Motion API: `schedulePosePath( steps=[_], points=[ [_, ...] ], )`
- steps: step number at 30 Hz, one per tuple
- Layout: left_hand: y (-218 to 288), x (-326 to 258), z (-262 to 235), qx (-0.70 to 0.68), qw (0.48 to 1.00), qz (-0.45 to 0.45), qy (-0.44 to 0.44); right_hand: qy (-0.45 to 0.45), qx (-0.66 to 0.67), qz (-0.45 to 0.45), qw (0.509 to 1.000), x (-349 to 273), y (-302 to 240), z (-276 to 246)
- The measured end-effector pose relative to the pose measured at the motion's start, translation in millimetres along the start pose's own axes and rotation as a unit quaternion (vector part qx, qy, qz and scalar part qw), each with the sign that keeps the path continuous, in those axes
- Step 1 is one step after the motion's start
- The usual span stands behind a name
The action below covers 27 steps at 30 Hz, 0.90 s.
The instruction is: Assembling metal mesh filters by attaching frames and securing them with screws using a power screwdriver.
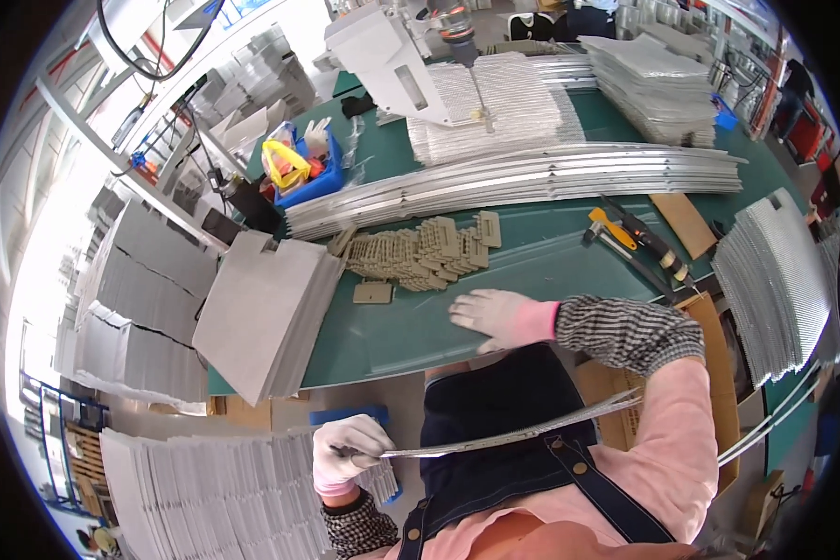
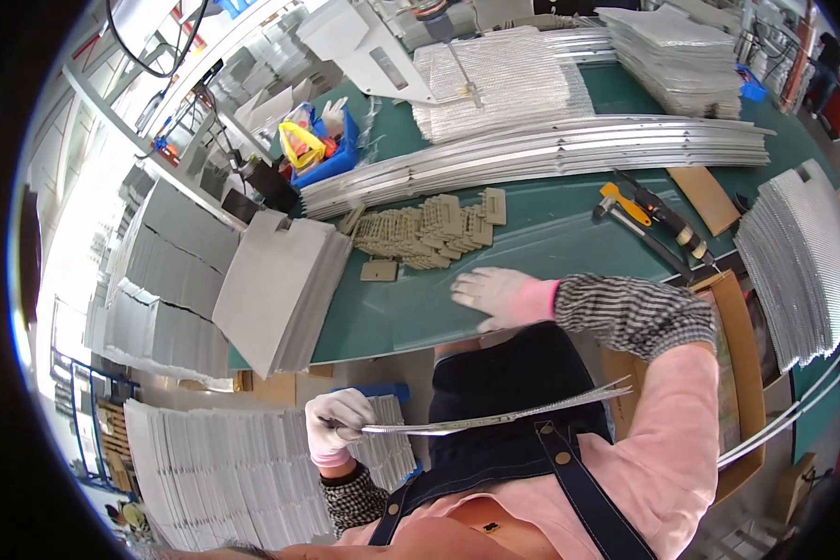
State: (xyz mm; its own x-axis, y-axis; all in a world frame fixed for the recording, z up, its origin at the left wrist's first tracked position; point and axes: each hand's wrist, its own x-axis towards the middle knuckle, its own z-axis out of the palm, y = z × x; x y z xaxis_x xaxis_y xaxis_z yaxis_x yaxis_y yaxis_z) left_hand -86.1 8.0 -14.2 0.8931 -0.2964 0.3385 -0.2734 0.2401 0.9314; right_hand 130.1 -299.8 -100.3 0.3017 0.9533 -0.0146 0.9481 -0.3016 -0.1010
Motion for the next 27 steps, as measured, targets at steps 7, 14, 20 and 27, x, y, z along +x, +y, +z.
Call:
schedulePosePath(
  steps=[7, 14, 20, 27],
  points=[
    [-36.3, 23.6, -9.5, -0.028, 0.994, -0.014, 0.105, -0.024, -0.097, 0.217, 0.971, -101.5, 78.3, -4.0],
    [-68.6, 48.1, 3.0, 0.055, 0.958, -0.087, 0.268, 0.093, -0.179, 0.486, 0.851, -107.0, 150.6, -45.3],
    [-82.8, 62.1, 19.6, 0.032, 0.954, -0.083, 0.285, 0.145, -0.297, 0.52, 0.787, -101.0, 227.2, -15.5],
    [-86.7, 67.8, 14.9, 0.077, 0.959, -0.061, 0.266, 0.213, -0.308, 0.301, 0.877, -158.1, 233.9, -45.3]
  ],
)
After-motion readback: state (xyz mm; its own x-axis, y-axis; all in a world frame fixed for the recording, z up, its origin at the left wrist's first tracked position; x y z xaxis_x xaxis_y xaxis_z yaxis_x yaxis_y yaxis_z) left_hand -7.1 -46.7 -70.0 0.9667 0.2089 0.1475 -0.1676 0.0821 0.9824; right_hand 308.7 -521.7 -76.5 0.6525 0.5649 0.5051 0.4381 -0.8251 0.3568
